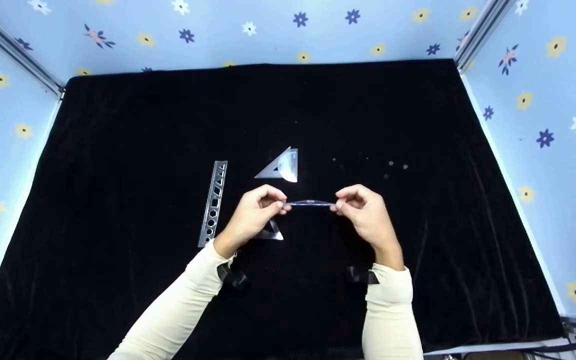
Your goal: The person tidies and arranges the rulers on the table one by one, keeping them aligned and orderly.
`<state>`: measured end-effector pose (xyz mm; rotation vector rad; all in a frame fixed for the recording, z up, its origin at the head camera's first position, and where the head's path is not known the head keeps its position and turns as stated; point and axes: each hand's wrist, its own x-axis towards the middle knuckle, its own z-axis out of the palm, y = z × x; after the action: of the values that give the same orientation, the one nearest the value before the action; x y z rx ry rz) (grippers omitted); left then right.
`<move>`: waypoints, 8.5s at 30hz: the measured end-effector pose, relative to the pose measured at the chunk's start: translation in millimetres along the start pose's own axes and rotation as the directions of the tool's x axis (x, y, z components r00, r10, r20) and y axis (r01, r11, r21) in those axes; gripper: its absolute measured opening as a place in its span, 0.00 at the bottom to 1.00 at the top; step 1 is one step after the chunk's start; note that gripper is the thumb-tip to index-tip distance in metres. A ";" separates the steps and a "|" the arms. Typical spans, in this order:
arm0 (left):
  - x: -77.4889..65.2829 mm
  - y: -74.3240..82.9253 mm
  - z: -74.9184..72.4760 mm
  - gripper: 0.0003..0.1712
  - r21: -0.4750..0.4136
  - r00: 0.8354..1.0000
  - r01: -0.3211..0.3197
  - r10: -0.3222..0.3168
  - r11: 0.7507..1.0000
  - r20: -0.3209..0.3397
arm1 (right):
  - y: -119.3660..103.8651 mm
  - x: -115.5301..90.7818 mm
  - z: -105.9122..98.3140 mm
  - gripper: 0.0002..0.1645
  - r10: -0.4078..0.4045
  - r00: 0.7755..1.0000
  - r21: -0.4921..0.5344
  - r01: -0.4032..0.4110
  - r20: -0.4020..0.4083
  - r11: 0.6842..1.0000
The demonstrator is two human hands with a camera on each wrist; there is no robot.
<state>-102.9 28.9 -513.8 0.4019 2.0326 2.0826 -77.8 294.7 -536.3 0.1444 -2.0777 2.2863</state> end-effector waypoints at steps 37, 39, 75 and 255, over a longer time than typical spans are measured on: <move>3.7 -37.5 -0.7 0.12 0.354 0.967 -0.115 0.023 0.928 0.255 | 0.8 -3.3 -13.7 0.14 0.270 0.933 -0.320 -0.187 0.238 0.929; 3.5 -37.3 -0.8 0.12 0.344 0.966 -0.100 0.008 0.934 0.257 | 1.2 -2.4 -12.8 0.14 0.277 0.933 -0.330 -0.193 0.231 0.924; -3.0 -32.3 4.8 0.14 0.617 0.935 -0.220 -0.018 0.756 0.355 | 1.8 -3.7 -6.6 0.16 0.365 0.901 -0.482 -0.218 0.235 0.848; 13.0 -41.3 -42.3 0.10 0.729 0.991 -0.059 0.126 0.682 -0.037 | 9.7 3.3 -0.6 0.13 0.242 0.967 -0.521 -0.167 0.079 0.837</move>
<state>-131.0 -5.4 -555.0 0.5429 2.8961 1.2274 -82.1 294.2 -545.7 0.0621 -2.8182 1.7615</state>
